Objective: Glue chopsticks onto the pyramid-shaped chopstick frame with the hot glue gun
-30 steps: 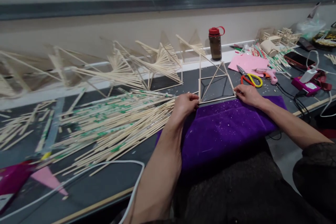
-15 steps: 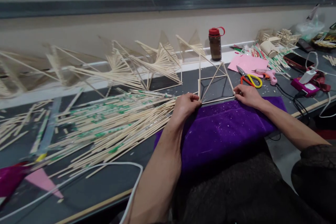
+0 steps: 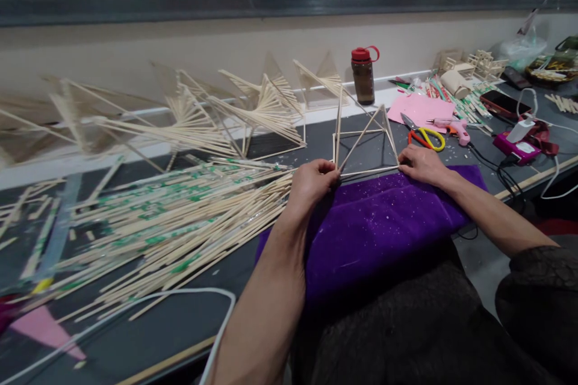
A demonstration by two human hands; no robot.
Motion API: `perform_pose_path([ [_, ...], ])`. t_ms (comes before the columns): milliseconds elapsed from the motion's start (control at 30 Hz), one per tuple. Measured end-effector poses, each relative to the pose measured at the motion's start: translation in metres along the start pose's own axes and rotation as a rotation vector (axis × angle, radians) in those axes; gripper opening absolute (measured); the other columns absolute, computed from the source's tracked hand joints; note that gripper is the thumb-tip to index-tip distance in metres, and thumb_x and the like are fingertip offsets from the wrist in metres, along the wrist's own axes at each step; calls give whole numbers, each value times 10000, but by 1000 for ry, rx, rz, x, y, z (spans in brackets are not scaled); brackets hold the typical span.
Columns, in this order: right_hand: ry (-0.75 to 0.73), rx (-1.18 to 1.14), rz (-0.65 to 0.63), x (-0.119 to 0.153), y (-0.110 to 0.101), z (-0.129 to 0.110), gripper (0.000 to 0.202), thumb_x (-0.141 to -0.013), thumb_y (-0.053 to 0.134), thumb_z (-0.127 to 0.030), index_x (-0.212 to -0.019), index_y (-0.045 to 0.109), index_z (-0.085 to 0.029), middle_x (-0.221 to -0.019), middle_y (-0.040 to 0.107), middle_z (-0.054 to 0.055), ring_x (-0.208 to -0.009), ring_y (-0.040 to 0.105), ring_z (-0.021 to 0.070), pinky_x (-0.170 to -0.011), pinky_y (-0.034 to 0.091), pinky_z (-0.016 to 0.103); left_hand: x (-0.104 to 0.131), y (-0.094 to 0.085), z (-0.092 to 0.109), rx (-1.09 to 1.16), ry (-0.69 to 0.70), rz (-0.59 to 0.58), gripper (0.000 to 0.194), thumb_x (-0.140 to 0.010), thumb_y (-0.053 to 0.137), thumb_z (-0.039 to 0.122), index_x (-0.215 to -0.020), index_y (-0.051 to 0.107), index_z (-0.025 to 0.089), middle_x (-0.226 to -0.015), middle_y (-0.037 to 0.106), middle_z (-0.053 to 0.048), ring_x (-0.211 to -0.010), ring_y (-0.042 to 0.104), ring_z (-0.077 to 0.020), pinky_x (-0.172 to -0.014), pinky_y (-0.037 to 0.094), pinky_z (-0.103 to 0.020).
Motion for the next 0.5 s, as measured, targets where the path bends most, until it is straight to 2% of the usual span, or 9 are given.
perform_pose_path([
  [233, -15, -49, 20, -2, 1, 5, 125, -857, 626, -238, -938, 687, -166, -967, 666, 53, -834, 620, 164, -735, 419, 250, 11, -6, 16, 178, 110, 52, 319, -649, 665, 398, -853, 719, 159, -699, 672, -40, -616, 601, -172, -515, 452, -248],
  [367, 13, -88, 41, -4, 4, 7, 101, -834, 651, -242, -905, 665, -172, -954, 673, 52, -813, 618, 166, -721, 425, 254, 18, -8, 28, 241, 128, 67, 330, -647, 667, 393, -870, 717, 155, -687, 668, -35, -645, 621, -180, -511, 455, -245],
  [500, 33, -112, 61, -4, 7, 8, 97, -820, 662, -228, -899, 639, -177, -925, 694, 45, -795, 623, 164, -712, 426, 249, 19, -8, 32, 261, 131, 71, 377, -644, 672, 420, -894, 719, 141, -664, 654, -27, -644, 623, -180, -513, 455, -245],
])
Point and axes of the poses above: each hand's wrist, its own x-axis away from the middle knuckle, its own y-axis out of the palm, z = x × y, the point moved 3 cm from there along -x, towards the middle knuckle
